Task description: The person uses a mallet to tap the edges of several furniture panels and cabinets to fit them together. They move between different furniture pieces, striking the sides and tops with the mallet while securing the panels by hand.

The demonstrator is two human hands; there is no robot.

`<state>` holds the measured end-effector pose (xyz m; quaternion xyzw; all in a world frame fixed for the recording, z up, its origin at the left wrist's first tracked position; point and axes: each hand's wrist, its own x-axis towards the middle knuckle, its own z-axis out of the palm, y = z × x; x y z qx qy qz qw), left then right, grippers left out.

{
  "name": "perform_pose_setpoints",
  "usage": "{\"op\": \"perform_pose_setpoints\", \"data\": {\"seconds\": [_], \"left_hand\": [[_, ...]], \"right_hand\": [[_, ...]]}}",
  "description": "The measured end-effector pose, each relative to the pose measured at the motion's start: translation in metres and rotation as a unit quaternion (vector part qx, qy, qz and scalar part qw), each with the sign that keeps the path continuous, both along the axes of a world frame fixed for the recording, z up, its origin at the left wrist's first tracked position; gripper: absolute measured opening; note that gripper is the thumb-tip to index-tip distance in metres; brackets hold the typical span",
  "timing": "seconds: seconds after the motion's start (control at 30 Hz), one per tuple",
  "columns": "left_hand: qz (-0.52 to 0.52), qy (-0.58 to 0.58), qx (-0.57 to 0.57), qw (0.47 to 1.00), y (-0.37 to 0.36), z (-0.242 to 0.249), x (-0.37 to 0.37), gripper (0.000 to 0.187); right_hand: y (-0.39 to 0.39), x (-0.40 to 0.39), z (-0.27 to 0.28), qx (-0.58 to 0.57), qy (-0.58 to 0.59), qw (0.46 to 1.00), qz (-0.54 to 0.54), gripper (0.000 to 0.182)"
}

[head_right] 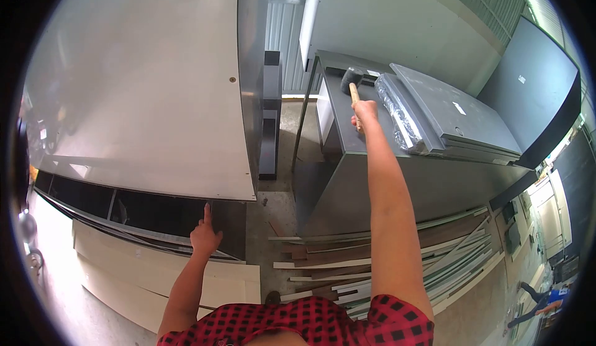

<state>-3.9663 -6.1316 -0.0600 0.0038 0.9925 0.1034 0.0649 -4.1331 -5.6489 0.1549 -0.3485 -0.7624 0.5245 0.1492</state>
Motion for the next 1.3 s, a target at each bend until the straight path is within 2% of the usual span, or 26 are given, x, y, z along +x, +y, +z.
{"op": "perform_pose_setpoints", "data": {"seconds": [0.23,0.3,0.47,0.5,0.53,0.57,0.63,0.7,0.77,0.83,0.87,0.9,0.93,0.97,1.03,1.07,1.13,1.17,1.2,1.23,1.27,1.3], "left_hand": [[0.000,0.019,-0.001,1.000,-0.002,-0.006,0.000,0.101],[0.000,0.025,0.001,1.000,-0.001,-0.008,-0.001,0.103],[0.000,0.076,0.061,0.995,-0.002,0.000,0.008,0.098],[-0.006,0.135,0.065,0.989,-0.003,0.000,0.011,0.094],[-0.012,0.194,0.069,0.979,-0.003,-0.004,0.017,0.091],[0.001,0.189,0.068,0.980,0.001,-0.010,0.024,0.091],[-0.030,0.316,0.143,0.938,0.018,-0.018,0.036,0.084],[-0.072,0.295,0.206,0.930,0.051,-0.011,0.069,0.079],[-0.088,0.209,0.403,0.887,0.091,-0.017,0.098,0.074],[-0.077,-0.031,0.558,0.825,0.120,-0.005,0.118,0.070],[-0.071,-0.029,0.560,0.825,0.128,0.008,0.129,0.070],[-0.043,-0.141,0.653,0.743,0.134,0.023,0.140,0.069],[-0.017,-0.249,0.728,0.639,0.139,0.032,0.148,0.068],[-0.013,-0.244,0.731,0.638,0.142,0.035,0.155,0.068],[0.037,-0.197,0.813,0.546,0.147,0.037,0.165,0.065],[0.038,-0.195,0.814,0.546,0.148,0.039,0.168,0.065],[0.114,-0.070,0.870,0.475,0.147,0.044,0.169,0.049],[0.115,-0.069,0.870,0.474,0.144,0.041,0.166,0.049],[0.161,-0.050,0.874,0.455,0.140,0.035,0.159,0.043],[0.206,-0.030,0.876,0.434,0.135,0.030,0.153,0.036],[0.205,-0.026,0.877,0.433,0.130,0.027,0.149,0.036],[0.228,-0.013,0.878,0.421,0.126,0.023,0.146,0.032]], "right_hand": [[-0.016,0.006,-0.005,0.005,0.012,1.000,0.014,0.019],[-0.018,0.022,-0.011,0.010,0.051,0.998,0.047,0.021],[-0.056,0.123,-0.003,-0.063,0.125,0.974,0.181,0.014],[-0.066,0.149,-0.002,-0.080,0.131,0.968,0.198,0.013],[-0.071,0.172,-0.007,-0.070,0.117,0.968,0.212,0.015],[-0.076,0.193,-0.012,-0.059,0.106,0.967,0.226,0.017],[-0.091,0.235,-0.023,-0.032,0.072,0.976,0.204,0.025],[-0.097,0.274,-0.043,-0.033,0.051,0.974,0.217,0.030],[-0.102,0.303,-0.070,-0.036,0.026,0.972,0.230,0.031],[-0.114,0.325,-0.094,-0.044,0.019,0.963,0.264,0.030],[-0.124,0.331,-0.103,-0.052,0.017,0.955,0.292,0.030],[-0.136,0.334,-0.107,-0.051,0.015,0.953,0.299,0.030],[-0.147,0.336,-0.111,-0.048,0.002,0.941,0.335,0.030],[-0.160,0.338,-0.115,-0.045,-0.010,0.928,0.370,0.031],[-0.188,0.334,-0.123,-0.047,0.006,0.909,0.415,0.030],[-0.202,0.331,-0.127,-0.050,0.023,0.890,0.453,0.030],[-0.228,0.323,-0.143,-0.051,0.021,0.881,0.470,0.029],[-0.239,0.319,-0.152,-0.052,0.018,0.873,0.485,0.029],[-0.248,0.315,-0.162,-0.051,0.018,0.872,0.487,0.029],[-0.258,0.311,-0.172,-0.005,0.063,0.866,0.496,0.029],[-0.267,0.308,-0.174,0.042,0.109,0.856,0.503,0.029],[-0.272,0.305,-0.174,0.043,0.110,0.854,0.506,0.029]]}}
